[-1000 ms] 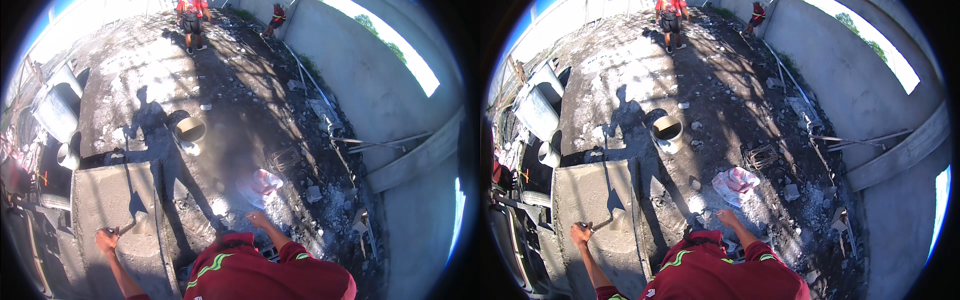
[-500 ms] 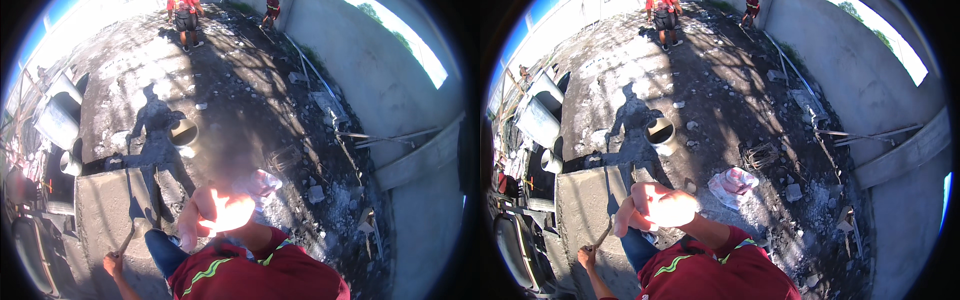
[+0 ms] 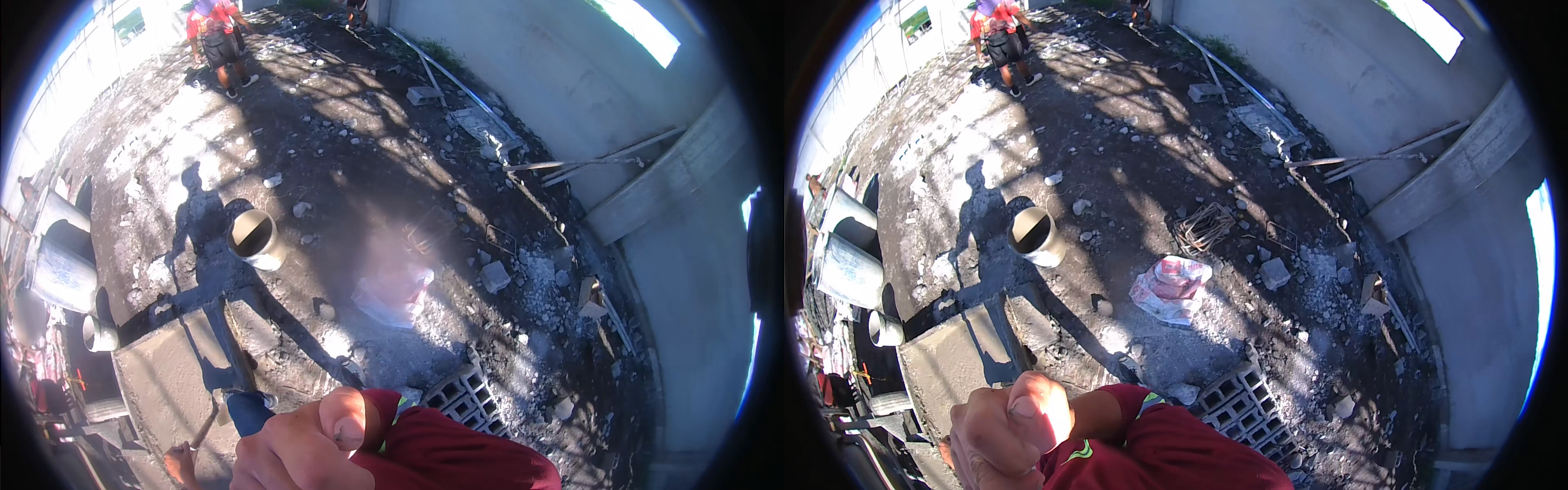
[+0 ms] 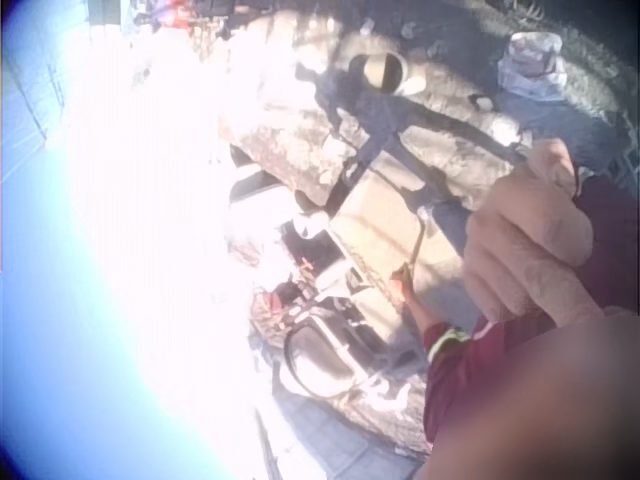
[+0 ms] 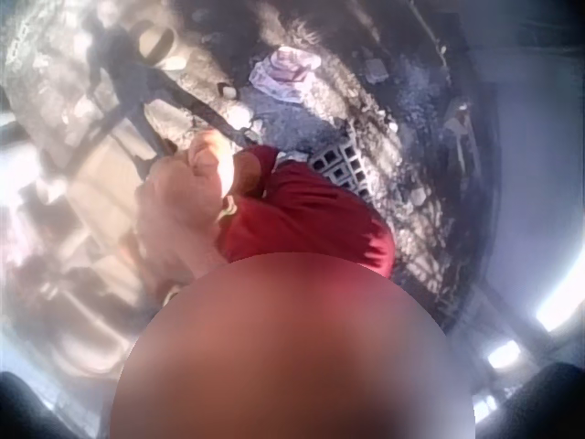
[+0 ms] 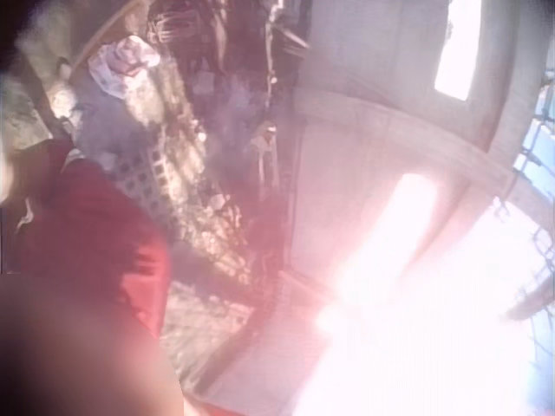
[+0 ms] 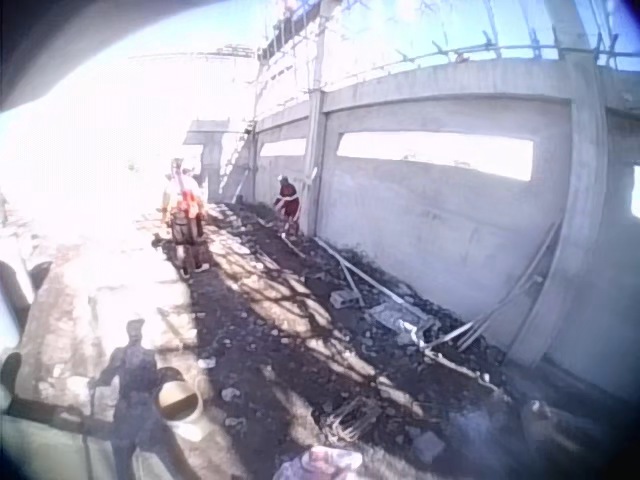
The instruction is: The person uses a hoe to spread and level wet concrete on a construction site. They repeatedly pull and push the hoe across the surface to flatten and smooth the material while other workers are visible nearby.
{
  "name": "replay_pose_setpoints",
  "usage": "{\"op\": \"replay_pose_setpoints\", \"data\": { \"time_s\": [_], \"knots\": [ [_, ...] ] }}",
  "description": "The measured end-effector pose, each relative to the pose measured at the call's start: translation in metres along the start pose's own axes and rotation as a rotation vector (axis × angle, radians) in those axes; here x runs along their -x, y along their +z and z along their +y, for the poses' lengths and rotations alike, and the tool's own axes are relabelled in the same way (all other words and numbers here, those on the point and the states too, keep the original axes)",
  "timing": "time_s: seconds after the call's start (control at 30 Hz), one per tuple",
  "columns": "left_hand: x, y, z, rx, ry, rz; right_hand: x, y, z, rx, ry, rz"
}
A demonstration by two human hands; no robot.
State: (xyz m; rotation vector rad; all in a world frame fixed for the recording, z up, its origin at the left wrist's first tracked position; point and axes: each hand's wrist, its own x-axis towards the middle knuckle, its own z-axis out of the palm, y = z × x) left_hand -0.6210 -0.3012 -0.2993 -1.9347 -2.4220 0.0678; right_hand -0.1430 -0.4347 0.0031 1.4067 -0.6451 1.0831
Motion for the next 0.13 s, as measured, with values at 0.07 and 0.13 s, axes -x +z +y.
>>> {"op": "replay_pose_setpoints", "data": {
  "time_s": [0.07, 0.13],
  "knots": [
    [-0.014, 0.011, -0.016, -0.055, 0.060, -0.058, 0.002, 0.007, -0.013, 0.037, -0.034, -0.019],
    [-0.041, 0.021, -0.026, -0.105, 0.129, -0.084, 0.008, 0.015, -0.024, 0.078, -0.075, -0.041]
  ]
}}
